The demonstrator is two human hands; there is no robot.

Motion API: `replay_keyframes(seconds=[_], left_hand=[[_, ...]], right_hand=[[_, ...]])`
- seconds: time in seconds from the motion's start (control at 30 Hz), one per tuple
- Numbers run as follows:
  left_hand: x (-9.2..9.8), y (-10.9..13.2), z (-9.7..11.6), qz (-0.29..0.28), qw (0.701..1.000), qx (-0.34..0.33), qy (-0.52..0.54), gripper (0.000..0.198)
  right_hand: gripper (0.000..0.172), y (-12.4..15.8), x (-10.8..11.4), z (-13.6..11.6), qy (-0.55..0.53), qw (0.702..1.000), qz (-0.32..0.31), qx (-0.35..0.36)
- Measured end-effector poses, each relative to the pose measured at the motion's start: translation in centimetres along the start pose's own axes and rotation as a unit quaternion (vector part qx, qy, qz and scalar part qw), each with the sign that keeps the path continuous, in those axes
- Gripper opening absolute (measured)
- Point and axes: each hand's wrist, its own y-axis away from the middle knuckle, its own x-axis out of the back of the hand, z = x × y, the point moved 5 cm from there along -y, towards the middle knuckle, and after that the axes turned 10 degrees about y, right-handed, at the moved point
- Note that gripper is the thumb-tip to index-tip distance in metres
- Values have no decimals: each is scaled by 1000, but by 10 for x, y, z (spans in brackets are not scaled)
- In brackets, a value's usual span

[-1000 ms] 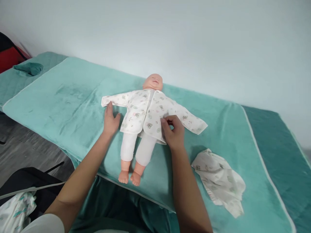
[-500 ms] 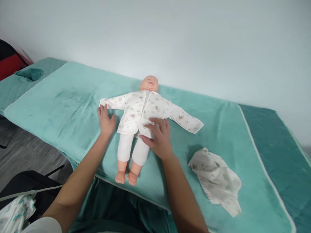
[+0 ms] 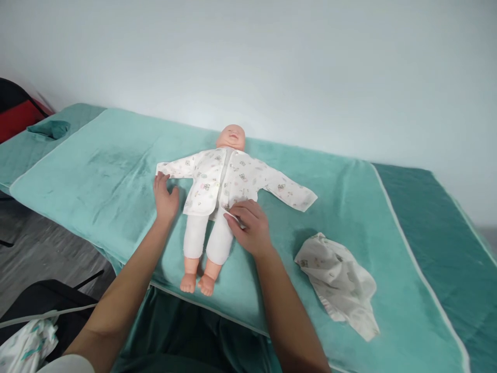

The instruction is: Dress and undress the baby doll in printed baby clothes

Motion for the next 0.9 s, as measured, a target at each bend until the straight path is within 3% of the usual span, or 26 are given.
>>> replay_keyframes(seconds=[0.13, 0.23, 0.33, 0.43, 0.5, 0.57, 0.67, 0.73, 0.9], left_hand=[[5, 2, 8, 15, 999, -32, -1, 42], [7, 4, 14, 14, 999, -44, 3, 40], [9, 6, 20, 15, 998, -59, 8, 36], [8, 9, 25, 0, 998, -68, 20, 29], [3, 10, 27, -34, 997, -53, 45, 29], [-4, 10, 28, -88, 993, -24, 77, 34], [-17, 9, 31, -184, 975, 20, 121, 45], [-24, 9, 35, -218, 961, 57, 161, 51], [-45, 13, 59, -261, 896, 130, 334, 57]], right_hand=[[15, 1, 0, 0, -49, 999, -18, -15], [8, 5, -1, 5, -97, 993, -30, -64], [16, 13, 2, 31, -99, 975, 22, -197], [26, 29, 10, 71, -20, 919, 117, -376], [30, 37, 12, 95, 19, 884, 126, -450], [33, 40, 8, 112, 26, 867, 90, -490], [37, 40, -5, 121, -13, 848, 16, -529], [38, 36, -14, 118, -69, 844, -12, -532], [32, 22, -29, 101, -200, 868, -12, -453]])
